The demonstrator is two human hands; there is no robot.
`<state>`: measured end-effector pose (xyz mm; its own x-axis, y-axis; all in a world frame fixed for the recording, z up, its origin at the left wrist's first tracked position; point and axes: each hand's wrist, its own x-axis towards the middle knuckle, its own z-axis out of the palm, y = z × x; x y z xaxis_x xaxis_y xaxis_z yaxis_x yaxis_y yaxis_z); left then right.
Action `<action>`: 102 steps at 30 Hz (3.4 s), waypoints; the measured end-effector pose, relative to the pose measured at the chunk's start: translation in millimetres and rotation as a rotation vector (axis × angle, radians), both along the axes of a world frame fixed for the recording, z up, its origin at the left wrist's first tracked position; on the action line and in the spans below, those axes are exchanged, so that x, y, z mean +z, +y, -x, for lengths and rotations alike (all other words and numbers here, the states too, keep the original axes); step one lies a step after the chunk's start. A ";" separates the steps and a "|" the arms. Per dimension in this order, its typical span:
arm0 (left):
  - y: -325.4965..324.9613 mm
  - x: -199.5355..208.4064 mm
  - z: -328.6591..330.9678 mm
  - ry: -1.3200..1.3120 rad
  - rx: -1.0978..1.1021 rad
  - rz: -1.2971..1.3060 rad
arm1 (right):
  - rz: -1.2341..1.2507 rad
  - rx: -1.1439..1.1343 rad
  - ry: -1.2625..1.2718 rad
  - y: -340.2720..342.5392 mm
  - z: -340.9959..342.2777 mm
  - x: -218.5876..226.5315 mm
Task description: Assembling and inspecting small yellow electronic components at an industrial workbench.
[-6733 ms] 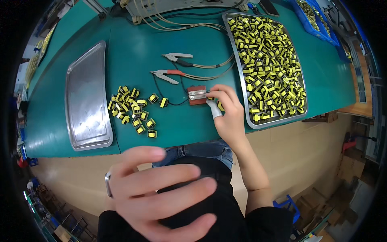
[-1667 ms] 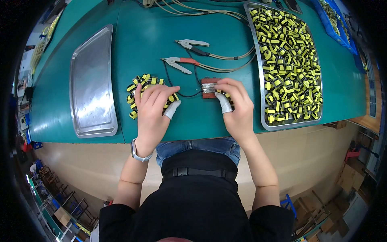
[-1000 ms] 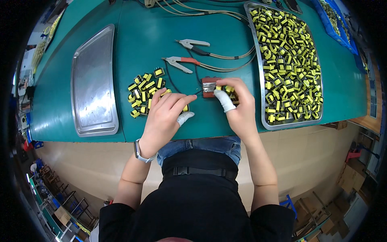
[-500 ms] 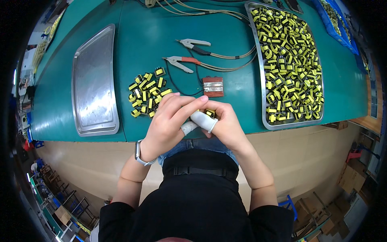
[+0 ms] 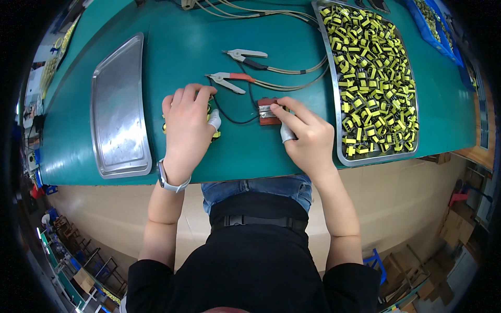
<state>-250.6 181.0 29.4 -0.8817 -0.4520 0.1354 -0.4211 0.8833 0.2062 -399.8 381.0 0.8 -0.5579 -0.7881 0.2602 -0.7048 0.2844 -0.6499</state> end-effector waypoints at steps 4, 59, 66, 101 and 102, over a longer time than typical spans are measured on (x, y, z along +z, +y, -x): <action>0.8 -6.7 6.5 0.000 -0.016 0.079 | 0.075 -0.032 0.162 -2.3 -1.3 -9.9; 65.5 -37.8 -89.4 0.362 0.189 -0.085 | -0.069 -0.673 -0.049 191.8 221.9 3.2; 24.1 -35.6 -89.8 0.297 0.296 -0.224 | 0.018 -0.566 0.490 77.2 49.6 20.5; 86.2 -46.0 -23.8 0.315 -0.023 -0.201 | 0.116 -0.230 -0.349 -6.1 -24.0 9.1; 86.1 -46.6 -24.2 0.314 -0.024 -0.198 | 0.106 -0.169 -0.259 -6.3 -26.0 8.1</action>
